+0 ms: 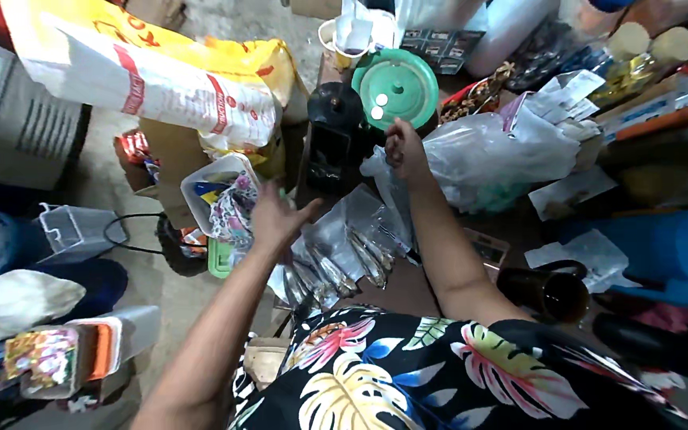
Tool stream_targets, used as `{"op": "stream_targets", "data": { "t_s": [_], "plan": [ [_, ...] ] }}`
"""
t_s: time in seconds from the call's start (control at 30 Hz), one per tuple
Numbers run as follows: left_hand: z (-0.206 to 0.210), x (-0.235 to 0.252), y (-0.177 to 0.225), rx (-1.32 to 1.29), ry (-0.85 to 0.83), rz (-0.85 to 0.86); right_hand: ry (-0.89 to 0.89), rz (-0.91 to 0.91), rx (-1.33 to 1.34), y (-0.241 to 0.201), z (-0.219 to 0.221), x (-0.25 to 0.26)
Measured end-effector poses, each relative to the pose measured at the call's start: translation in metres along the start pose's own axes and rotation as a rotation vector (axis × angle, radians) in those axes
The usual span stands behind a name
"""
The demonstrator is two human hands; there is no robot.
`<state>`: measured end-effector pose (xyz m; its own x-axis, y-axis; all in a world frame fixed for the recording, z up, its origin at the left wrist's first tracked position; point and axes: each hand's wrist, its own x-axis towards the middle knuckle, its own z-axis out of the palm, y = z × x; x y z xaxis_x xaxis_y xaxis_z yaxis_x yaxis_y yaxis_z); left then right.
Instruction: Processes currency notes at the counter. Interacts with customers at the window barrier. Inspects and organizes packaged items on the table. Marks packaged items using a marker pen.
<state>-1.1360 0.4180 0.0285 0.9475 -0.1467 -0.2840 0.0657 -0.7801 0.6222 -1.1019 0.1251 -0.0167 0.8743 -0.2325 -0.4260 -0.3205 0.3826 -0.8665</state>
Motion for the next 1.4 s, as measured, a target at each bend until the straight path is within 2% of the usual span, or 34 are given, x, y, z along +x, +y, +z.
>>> {"op": "stream_targets", "data": {
  "t_s": [0.13,0.3,0.43,0.53,0.63,0.77,0.87,1.0,1.13,1.17,1.23,1.3,1.4],
  "plan": [
    [0.046,0.047,0.049,0.186,-0.029,-0.088,0.052,-0.112,-0.261,-0.007,0.022,-0.002],
    [0.074,0.076,0.060,0.159,0.030,-0.211,0.012,-0.448,-0.906,-0.036,0.057,0.023],
    [0.080,0.075,0.051,0.126,0.086,-0.224,-0.042,-0.330,-1.445,-0.062,0.092,0.037],
    [0.071,0.067,0.039,-0.002,0.080,-0.182,-0.079,-0.420,-1.638,-0.052,0.100,0.049],
    [0.069,0.072,0.020,-0.195,0.063,-0.089,-0.039,-0.629,-1.592,-0.038,0.091,0.056],
    [0.074,0.093,0.001,-0.518,0.105,0.108,-0.121,-0.747,-1.555,-0.034,0.082,0.061],
    [0.076,0.109,-0.008,-0.549,0.140,0.238,-0.185,-0.840,-1.569,-0.034,0.077,0.066],
    [0.075,0.110,-0.009,-0.532,0.117,0.247,-0.106,-0.955,-1.467,-0.024,0.074,0.067],
    [0.074,0.106,-0.002,-0.546,0.074,0.208,0.082,-1.014,-1.120,-0.011,0.082,0.073],
    [0.074,0.106,-0.001,-0.517,0.075,0.197,0.123,-0.997,-1.080,-0.012,0.083,0.073],
    [0.070,0.102,-0.001,-0.442,0.071,0.149,0.186,-0.800,-1.065,-0.034,0.076,0.071],
    [0.066,0.093,0.004,-0.338,0.065,0.064,0.262,-0.560,-1.115,-0.064,0.053,0.073],
    [0.061,0.084,0.028,-0.145,0.028,-0.040,0.424,-0.365,-1.293,-0.083,0.013,0.082]
  ]
}}
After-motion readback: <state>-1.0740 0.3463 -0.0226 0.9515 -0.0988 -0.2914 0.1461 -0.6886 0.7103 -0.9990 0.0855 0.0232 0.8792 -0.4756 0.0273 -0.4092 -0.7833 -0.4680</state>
